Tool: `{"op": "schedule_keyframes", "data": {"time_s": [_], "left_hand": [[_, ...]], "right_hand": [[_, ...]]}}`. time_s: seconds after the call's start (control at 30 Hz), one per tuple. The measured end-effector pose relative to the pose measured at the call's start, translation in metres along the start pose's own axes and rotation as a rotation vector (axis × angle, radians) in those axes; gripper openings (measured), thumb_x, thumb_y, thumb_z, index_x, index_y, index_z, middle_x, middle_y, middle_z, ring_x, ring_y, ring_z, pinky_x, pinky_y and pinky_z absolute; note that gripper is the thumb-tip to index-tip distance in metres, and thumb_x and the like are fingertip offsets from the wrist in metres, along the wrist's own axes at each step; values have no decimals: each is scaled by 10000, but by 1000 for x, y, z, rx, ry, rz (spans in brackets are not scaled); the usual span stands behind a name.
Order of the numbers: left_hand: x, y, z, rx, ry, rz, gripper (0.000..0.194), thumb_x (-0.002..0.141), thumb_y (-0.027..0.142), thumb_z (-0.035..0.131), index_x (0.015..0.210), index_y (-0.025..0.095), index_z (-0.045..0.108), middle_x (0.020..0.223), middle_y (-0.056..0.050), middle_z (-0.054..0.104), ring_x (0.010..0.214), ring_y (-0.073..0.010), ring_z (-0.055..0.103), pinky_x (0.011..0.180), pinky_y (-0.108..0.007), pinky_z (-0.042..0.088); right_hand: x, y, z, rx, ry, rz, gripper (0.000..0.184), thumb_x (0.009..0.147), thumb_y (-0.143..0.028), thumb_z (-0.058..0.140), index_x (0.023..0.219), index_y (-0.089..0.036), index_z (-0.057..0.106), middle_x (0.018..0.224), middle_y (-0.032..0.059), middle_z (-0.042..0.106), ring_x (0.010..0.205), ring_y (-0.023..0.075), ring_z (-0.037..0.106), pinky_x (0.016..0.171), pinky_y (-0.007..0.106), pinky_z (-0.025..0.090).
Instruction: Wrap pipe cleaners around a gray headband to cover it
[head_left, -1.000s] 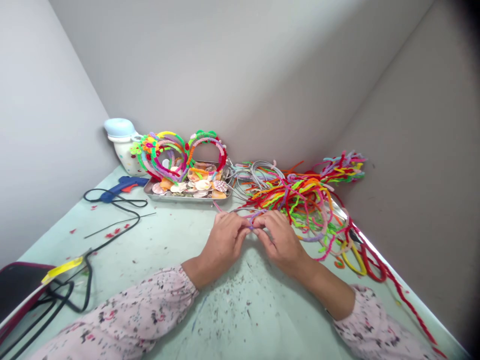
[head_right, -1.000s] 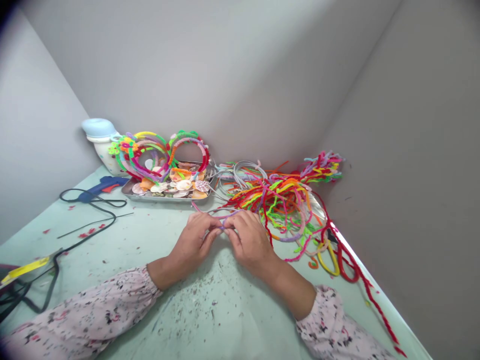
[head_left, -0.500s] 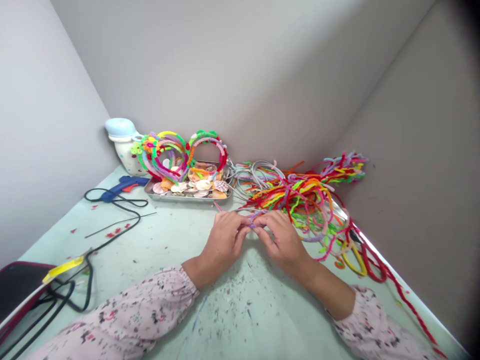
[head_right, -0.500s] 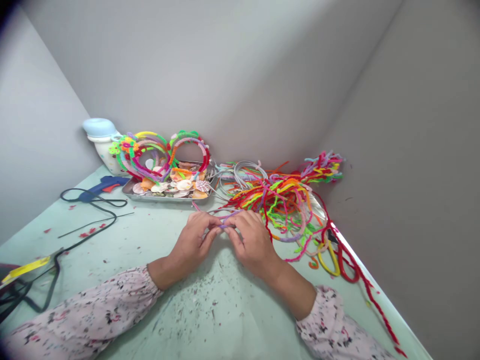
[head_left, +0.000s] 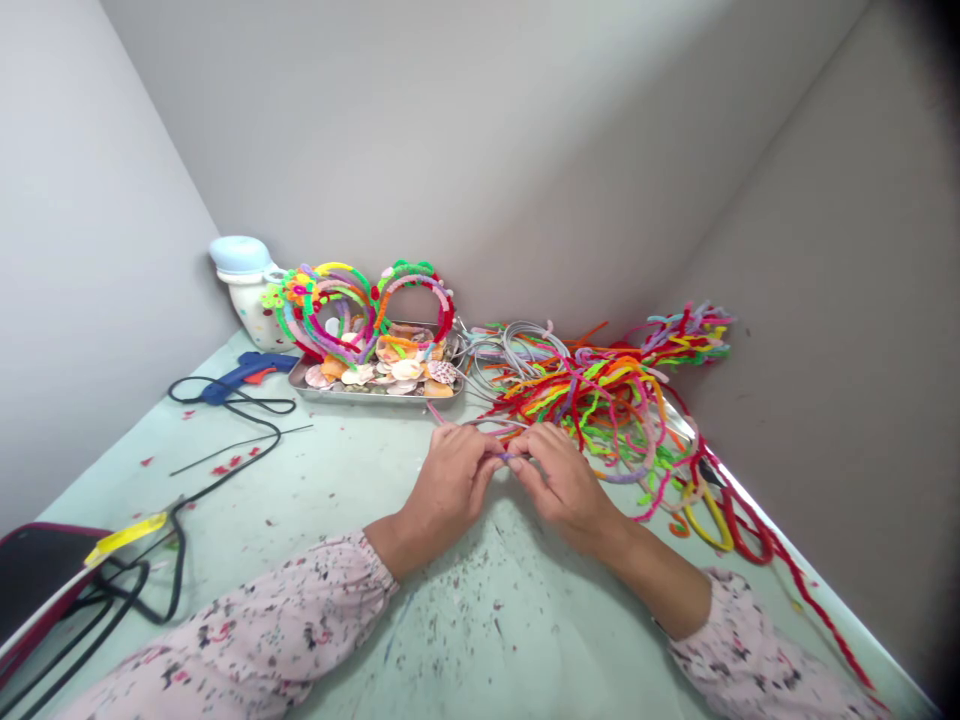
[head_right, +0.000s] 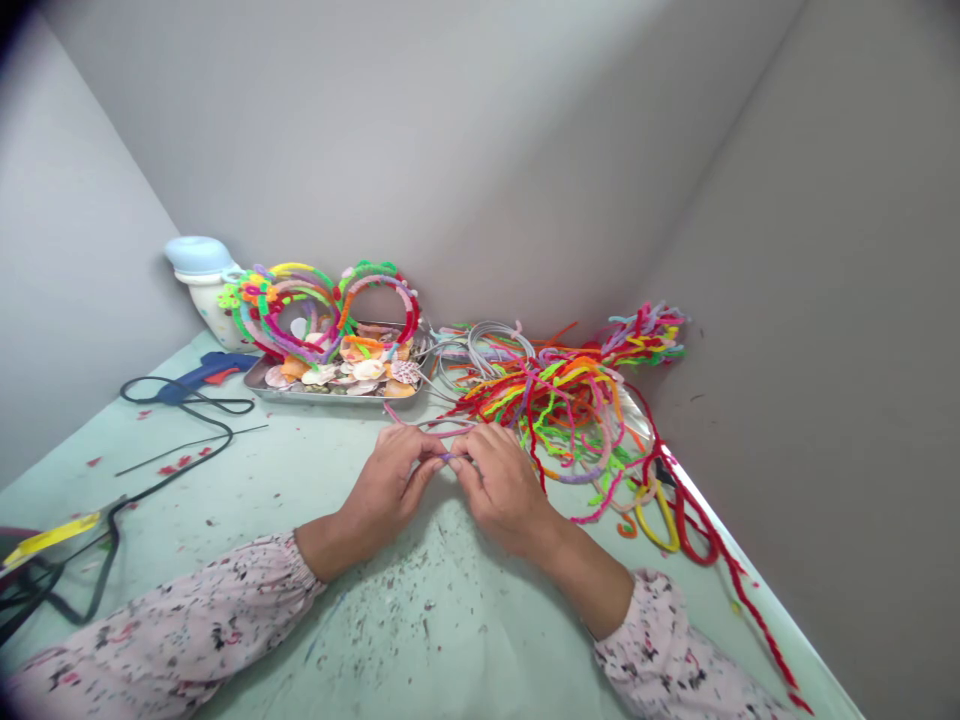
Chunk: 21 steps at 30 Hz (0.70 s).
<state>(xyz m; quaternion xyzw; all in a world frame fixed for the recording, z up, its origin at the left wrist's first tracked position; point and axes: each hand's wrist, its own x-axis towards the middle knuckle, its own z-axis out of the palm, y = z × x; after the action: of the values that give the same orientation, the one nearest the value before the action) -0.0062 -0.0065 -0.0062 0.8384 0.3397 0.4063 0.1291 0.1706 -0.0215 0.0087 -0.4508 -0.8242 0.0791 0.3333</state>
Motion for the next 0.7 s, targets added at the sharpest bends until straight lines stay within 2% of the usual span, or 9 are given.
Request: {"op": "schedule_keyframes", "data": {"time_s": [0.2, 0.7], "left_hand": [[1, 0, 0, 2, 17, -20, 95, 924, 177, 451, 933, 183, 546, 867, -37, 620, 833, -178, 530, 831, -354, 378], [1, -1, 1, -8, -20, -16, 100, 929, 169, 438, 932, 182, 537, 877, -35, 616, 840, -174, 524, 849, -362, 362]], "right_hand": [[0, 1, -2, 47, 0, 16, 141, 936, -244, 449, 893, -214, 580, 885, 36, 604, 864, 195, 523, 801, 356, 384], [0, 2, -1, 113, -15, 68, 229, 960, -252, 389, 816, -213, 564, 807, 17, 578, 805, 178, 512, 760, 331, 383]]}}
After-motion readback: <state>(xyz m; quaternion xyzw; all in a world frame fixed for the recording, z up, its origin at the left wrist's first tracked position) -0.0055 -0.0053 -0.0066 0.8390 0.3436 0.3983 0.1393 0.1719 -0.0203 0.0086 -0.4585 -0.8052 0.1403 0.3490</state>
